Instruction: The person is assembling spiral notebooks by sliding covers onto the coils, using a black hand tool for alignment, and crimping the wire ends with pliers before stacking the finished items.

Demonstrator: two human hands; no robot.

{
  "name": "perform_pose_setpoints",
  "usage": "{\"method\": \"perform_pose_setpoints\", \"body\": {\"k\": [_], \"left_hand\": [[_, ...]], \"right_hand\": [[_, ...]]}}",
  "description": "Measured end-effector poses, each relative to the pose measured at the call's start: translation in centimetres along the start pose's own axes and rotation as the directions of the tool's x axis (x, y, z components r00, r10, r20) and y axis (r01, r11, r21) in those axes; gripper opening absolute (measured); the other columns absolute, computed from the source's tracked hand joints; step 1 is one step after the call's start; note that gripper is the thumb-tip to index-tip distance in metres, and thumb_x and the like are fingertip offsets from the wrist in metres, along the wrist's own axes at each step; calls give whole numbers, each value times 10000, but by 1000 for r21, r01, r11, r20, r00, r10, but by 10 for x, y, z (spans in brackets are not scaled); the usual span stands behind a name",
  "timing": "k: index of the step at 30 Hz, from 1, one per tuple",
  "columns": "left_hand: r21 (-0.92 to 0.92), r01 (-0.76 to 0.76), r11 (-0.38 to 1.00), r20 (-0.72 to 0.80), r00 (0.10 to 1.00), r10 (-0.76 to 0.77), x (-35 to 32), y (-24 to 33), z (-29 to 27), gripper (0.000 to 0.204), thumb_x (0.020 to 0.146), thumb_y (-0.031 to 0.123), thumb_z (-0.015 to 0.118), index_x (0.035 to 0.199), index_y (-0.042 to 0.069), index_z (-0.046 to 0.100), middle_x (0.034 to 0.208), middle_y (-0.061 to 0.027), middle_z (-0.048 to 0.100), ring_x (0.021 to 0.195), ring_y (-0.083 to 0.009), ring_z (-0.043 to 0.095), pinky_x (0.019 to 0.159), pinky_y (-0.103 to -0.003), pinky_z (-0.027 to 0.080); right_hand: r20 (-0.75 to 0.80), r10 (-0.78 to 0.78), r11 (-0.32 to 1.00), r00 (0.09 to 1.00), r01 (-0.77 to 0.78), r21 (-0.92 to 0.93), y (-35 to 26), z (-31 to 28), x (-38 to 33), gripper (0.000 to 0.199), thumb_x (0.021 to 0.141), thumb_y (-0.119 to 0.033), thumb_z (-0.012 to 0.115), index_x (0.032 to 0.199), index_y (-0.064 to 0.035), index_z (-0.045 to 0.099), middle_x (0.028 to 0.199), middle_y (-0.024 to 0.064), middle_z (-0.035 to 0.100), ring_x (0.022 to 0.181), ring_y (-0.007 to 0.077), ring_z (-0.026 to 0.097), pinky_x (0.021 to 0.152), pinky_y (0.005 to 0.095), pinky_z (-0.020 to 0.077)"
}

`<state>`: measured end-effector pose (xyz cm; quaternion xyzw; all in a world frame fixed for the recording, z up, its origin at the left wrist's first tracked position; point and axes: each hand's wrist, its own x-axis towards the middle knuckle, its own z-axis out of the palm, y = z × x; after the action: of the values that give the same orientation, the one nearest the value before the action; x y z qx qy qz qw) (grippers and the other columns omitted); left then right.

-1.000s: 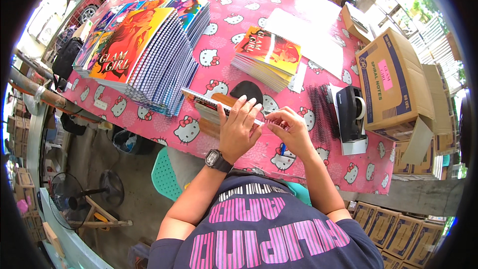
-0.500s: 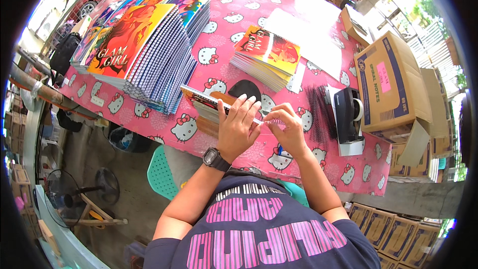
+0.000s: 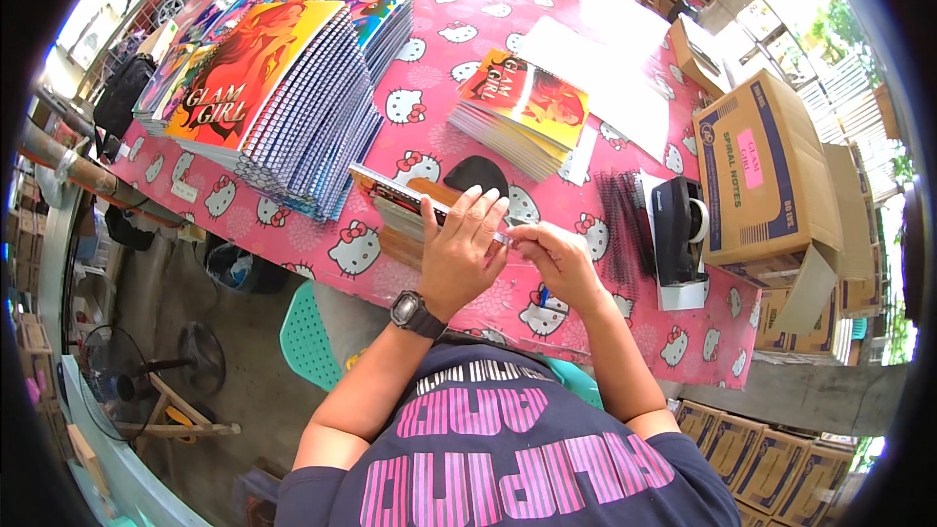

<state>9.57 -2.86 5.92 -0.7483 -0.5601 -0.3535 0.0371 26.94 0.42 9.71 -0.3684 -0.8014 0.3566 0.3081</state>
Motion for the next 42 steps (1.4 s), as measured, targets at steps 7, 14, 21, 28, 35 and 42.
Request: {"method": "perform_pose_setpoints", "body": {"k": [7, 14, 21, 28, 35, 42], "left_hand": [[-211, -35, 977, 104, 993, 58, 1, -6, -24, 184, 821, 274, 653, 982, 186, 641, 1112, 49, 624, 1242, -195, 453, 1028, -691, -16], [-240, -65, 968, 118, 988, 96, 8, -3, -27, 178, 832, 321, 641, 972, 215, 609, 1020, 74, 623, 1176, -164, 493, 1032, -669, -46], [-231, -89, 969, 151, 980, 126, 12, -7, -31, 127, 865, 333, 610, 853, 211, 640, 868, 66, 622, 1071, -143, 543, 1042, -643, -22], [-336, -36, 941, 170, 981, 98, 19, -6, -35, 139, 865, 337, 611, 893, 210, 661, 935, 49, 616, 1042, -145, 552, 1055, -560, 68], [-346, -76, 935, 191, 970, 150, 19, -19, -34, 214, 848, 396, 621, 928, 203, 664, 930, 45, 609, 992, -143, 549, 941, -431, 241], [-259, -66, 964, 174, 978, 114, 17, -19, -41, 387, 818, 435, 641, 1111, 184, 603, 944, 24, 611, 939, -163, 567, 1028, -498, 179]], "right_hand": [[151, 87, 988, 985, -105, 116, -6, -2, 2, 525, 870, -59, 621, 1351, -89, 414, 723, 56, 559, 635, 153, 554, 613, 296, 478], [62, 55, 998, 997, -58, 40, 73, 5, 69, 337, 854, -108, 632, 1178, -34, 574, 1065, 126, 654, 949, 228, 639, 816, 337, 515], [387, -51, 875, 921, 228, -427, 96, 51, 123, 375, 710, -188, 712, 1044, -105, 564, 1045, 127, 569, 1055, 342, 535, 887, 443, 442], [238, 198, 925, 951, -101, -365, 114, 9, 57, 400, 741, -270, 712, 1075, -120, 552, 1033, 149, 561, 1042, 350, 542, 843, 406, 475], [215, 73, 901, 974, 29, -434, 107, 35, 41, 722, 628, -430, 775, 1250, -167, 519, 1393, 200, 364, 1280, 409, 345, 1023, 535, 316], [263, 323, 890, 909, -386, 241, 87, -3, 32, 582, 751, -465, 715, 1169, -72, 614, 1194, 199, 550, 1137, 330, 505, 978, 404, 393]]}}
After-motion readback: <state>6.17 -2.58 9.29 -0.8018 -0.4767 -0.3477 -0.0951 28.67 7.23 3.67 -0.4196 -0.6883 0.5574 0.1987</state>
